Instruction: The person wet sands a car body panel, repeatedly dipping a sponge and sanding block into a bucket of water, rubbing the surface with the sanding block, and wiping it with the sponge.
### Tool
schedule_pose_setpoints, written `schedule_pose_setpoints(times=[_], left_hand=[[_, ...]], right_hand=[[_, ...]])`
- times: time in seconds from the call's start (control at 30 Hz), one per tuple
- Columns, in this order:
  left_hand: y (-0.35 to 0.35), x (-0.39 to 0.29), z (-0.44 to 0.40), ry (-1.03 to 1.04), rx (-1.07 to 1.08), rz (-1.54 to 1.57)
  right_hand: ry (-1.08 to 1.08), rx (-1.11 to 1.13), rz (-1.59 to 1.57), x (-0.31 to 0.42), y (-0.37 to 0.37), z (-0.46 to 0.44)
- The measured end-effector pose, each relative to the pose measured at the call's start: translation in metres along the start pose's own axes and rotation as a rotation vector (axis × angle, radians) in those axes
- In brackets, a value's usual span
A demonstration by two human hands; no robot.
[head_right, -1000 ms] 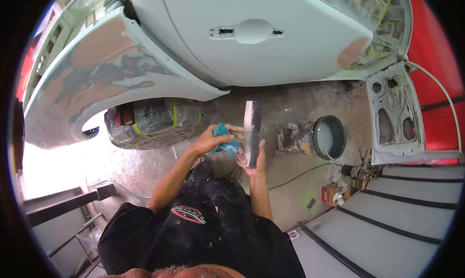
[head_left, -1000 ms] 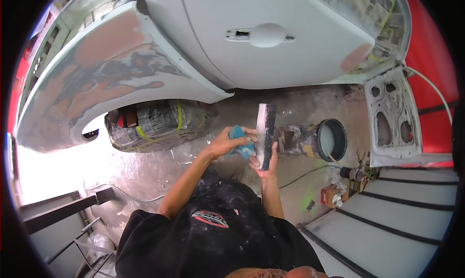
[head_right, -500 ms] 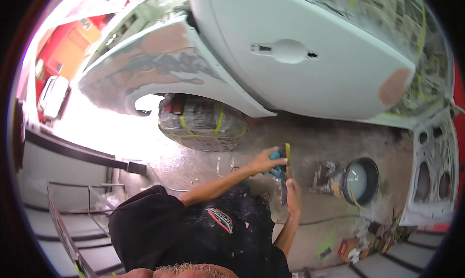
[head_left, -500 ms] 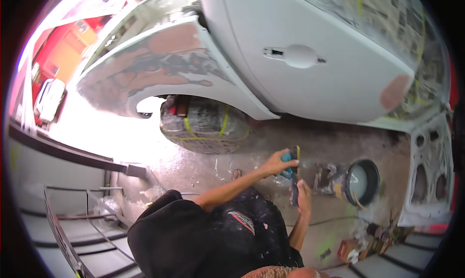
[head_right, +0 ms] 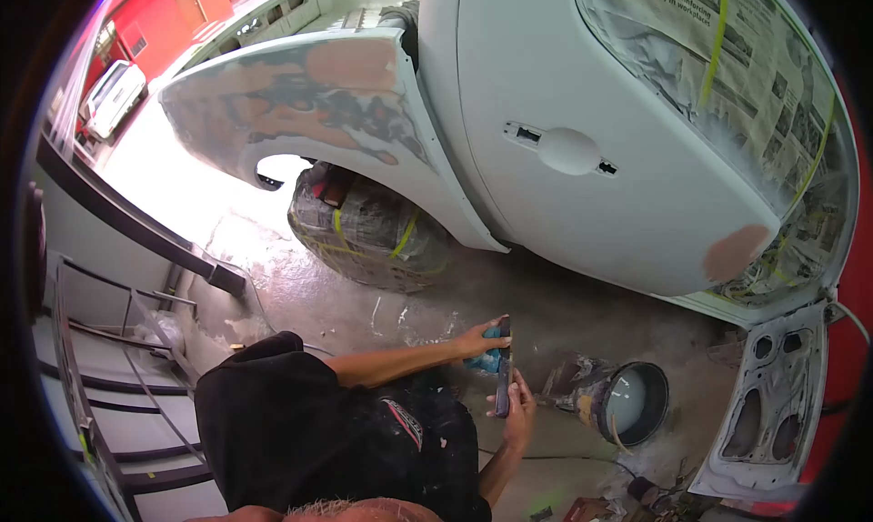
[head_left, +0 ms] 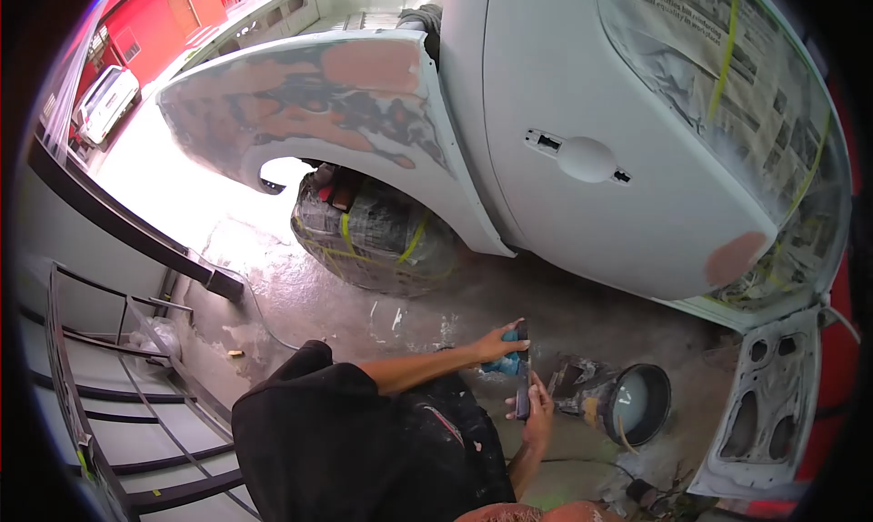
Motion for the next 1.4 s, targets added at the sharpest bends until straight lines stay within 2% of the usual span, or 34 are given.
schedule_pose_setpoints(times=[0.03, 0.07, 0.17, 0.27, 0.4, 0.47, 0.6, 0.67, 0.73, 0.87, 1.03, 1.1, 1.13, 1.17, 1.23, 1.33, 1.4], left_hand=[[0.0, 0.002, -0.011, 0.036, -0.002, -0.04], [-0.001, -0.022, -0.001, 0.01, -0.027, -0.078], [0.002, -0.03, -0.018, -0.073, 0.027, -0.122], [0.01, -0.032, -0.035, -0.077, 0.116, -0.029], [0.025, -0.027, -0.045, -0.196, 0.201, 0.078], [0.027, -0.054, -0.03, -0.283, 0.283, 0.09], [0.036, -0.032, -0.05, -0.207, 0.394, -0.096], [0.042, -0.013, -0.058, -0.184, 0.44, -0.083], [0.04, -0.013, -0.056, -0.134, 0.409, -0.158], [0.035, -0.025, -0.059, -0.095, 0.346, -0.244], [0.026, -0.019, -0.066, -0.184, 0.299, -0.002], [0.028, -0.01, -0.07, -0.21, 0.26, 0.092], [0.027, 0.002, -0.078, -0.165, 0.258, 0.025], [0.031, 0.012, -0.087, -0.111, 0.254, -0.036], [0.039, -0.02, -0.069, -0.135, 0.23, -0.007], [0.065, -0.041, -0.065, -0.057, 0.198, -0.048], [0.093, -0.019, -0.076, -0.028, 0.246, -0.119]], right_hand=[[0.011, -0.006, -0.005, 0.0, 0.002, -0.002], [0.022, -0.022, -0.035, -0.002, 0.001, -0.006], [0.014, -0.115, -0.096, 0.0, -0.002, -0.013], [-0.017, -0.191, -0.126, 0.007, -0.005, -0.019], [-0.069, -0.347, -0.16, -0.001, -0.023, -0.03], [-0.021, -0.393, -0.154, 0.002, -0.022, -0.03], [0.152, -0.417, -0.04, 0.012, -0.013, -0.038], [0.098, -0.376, 0.026, 0.003, -0.025, -0.052], [0.052, -0.348, 0.059, -0.001, -0.028, -0.061], [0.004, -0.325, 0.148, 0.035, -0.007, -0.083], [-0.092, -0.397, 0.263, 0.025, -0.029, -0.098], [-0.08, -0.406, 0.187, 0.024, -0.027, -0.098], [-0.104, -0.429, 0.243, 0.027, -0.028, -0.096], [-0.125, -0.45, 0.305, 0.032, -0.03, -0.094], [-0.087, -0.474, 0.323, 0.043, -0.033, -0.089], [-0.025, -0.508, 0.342, 0.041, -0.06, -0.084], [-0.062, -0.555, 0.227, 0.034, -0.088, -0.076]])
Point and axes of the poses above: each hand's wrist, its own z-axis away from the middle knuckle, its own y-axis out of the palm, x = y × z, the point moved 9 cm from there along -z, towards the middle knuckle
